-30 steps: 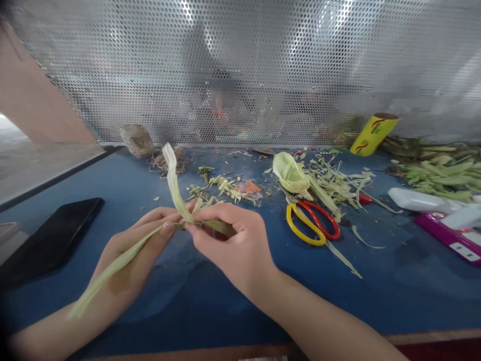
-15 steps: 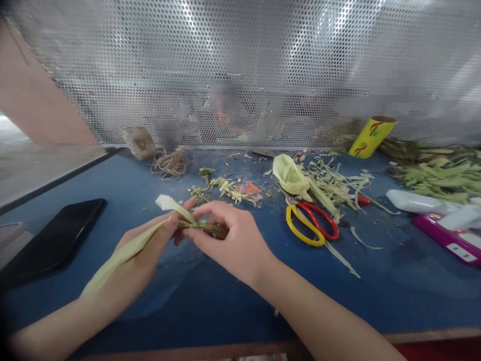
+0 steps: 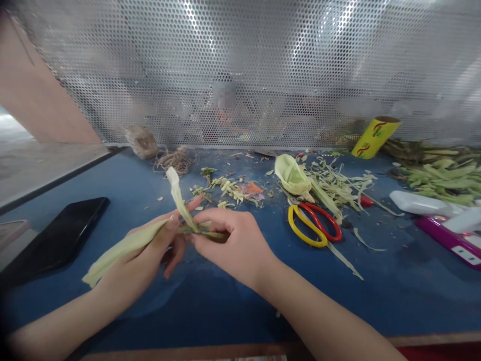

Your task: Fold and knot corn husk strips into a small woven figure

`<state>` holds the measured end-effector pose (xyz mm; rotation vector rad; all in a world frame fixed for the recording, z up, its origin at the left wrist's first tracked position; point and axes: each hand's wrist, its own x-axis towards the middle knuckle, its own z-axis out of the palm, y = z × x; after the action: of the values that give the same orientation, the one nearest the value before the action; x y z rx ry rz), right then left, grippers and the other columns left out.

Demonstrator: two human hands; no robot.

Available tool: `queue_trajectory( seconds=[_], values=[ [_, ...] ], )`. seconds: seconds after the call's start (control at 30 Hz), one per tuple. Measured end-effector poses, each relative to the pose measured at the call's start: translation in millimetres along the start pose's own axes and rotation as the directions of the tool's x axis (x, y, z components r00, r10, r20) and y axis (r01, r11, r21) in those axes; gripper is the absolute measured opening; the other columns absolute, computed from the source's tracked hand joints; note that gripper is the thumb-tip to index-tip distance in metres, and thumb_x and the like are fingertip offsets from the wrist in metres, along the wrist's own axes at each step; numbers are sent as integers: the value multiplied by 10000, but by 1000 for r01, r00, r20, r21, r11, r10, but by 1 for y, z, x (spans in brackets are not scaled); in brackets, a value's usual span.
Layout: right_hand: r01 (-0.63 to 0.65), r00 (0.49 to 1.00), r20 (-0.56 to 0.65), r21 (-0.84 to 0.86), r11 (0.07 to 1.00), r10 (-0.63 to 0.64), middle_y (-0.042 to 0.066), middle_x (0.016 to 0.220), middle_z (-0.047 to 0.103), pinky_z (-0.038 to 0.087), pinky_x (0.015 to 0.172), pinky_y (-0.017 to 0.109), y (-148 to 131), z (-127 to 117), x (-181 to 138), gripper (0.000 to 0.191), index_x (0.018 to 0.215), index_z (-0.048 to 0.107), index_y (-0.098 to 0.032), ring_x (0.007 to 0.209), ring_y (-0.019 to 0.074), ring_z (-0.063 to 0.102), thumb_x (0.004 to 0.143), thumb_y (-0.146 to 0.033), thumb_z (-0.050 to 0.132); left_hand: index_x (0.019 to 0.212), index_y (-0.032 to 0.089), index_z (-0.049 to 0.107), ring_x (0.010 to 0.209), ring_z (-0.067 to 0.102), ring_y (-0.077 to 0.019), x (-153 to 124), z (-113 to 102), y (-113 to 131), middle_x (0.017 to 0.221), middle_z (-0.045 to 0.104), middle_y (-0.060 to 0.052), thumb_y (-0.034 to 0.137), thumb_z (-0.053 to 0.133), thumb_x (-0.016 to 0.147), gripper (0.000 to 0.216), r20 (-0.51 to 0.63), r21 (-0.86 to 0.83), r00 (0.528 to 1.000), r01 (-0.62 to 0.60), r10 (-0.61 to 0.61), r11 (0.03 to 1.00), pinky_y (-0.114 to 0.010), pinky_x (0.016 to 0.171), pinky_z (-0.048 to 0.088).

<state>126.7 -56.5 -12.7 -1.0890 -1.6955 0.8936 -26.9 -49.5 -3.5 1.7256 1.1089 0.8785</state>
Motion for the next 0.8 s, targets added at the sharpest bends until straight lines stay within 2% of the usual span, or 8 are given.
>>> queue_trajectory(
  seconds=[0.1, 0.23, 0.37, 0.47, 0.6, 0.7, 0.8],
  values=[
    [23, 1000, -17, -79, 997, -24, -88, 448, 312, 272, 416, 173, -1, -1, 0, 23, 717, 572, -186, 421, 47, 257, 698, -195, 580, 1214, 191, 503, 349, 334, -81, 0, 0, 1, 366, 368, 90, 437, 330, 874, 454, -15, -9, 1000, 13, -13, 1000, -189, 410, 309],
    [30, 999, -30, -90, 996, -33, -78, 469, 385, 289, 426, 163, -4, -2, 0, 50, 658, 529, -176, 439, 48, 316, 692, -164, 564, 1210, 201, 509, 353, 330, -78, 0, 0, 2, 364, 379, 89, 426, 328, 877, 441, -23, 22, 1000, -10, 11, 1000, -189, 425, 317],
    [21, 998, -62, -26, 999, -22, -62, 523, 430, 317, 450, 154, -7, -3, 1, 133, 586, 474, -163, 478, 46, 364, 674, -129, 569, 1195, 202, 526, 369, 342, -82, 1, -1, 3, 371, 376, 87, 417, 334, 877, 429, -26, 28, 1000, -17, 17, 999, -192, 439, 334],
    [-36, 998, -56, 66, 997, 39, -60, 525, 453, 331, 443, 153, -7, -5, 2, 148, 587, 470, -162, 464, 43, 393, 681, -147, 584, 1171, 203, 548, 395, 376, -84, 1, -3, 3, 396, 395, 81, 402, 344, 876, 411, -59, 34, 998, -8, 10, 999, -197, 463, 361],
    [-112, 994, 7, 221, 969, 114, -48, 537, 534, 360, 426, 155, -5, -6, 4, 89, 673, 524, -165, 431, 45, 446, 723, -208, 584, 1096, 208, 606, 546, 511, -107, 2, -3, 3, 597, 562, 29, 375, 496, 800, 357, -117, -2, 992, -54, 54, 999, -208, 527, 416],
    [-106, 994, -3, 246, 963, 110, -42, 587, 565, 371, 424, 146, -4, -6, 5, 48, 723, 551, -170, 443, 40, 471, 727, -202, 586, 1192, 230, 521, 640, 565, -133, 2, 0, 1, 759, 611, 15, 286, 695, 633, 588, -61, -85, 996, -65, 60, 994, -211, 545, 444],
    [-84, 996, -2, 210, 974, 86, -31, 654, 581, 400, 466, 144, -2, -5, 5, 39, 750, 562, -175, 522, 52, 515, 719, -167, 585, 1231, 234, 469, 661, 584, -134, 3, 2, -1, 757, 631, 19, 227, 717, 611, 668, -45, -117, 998, -37, 32, 992, -214, 586, 466]
  ],
)
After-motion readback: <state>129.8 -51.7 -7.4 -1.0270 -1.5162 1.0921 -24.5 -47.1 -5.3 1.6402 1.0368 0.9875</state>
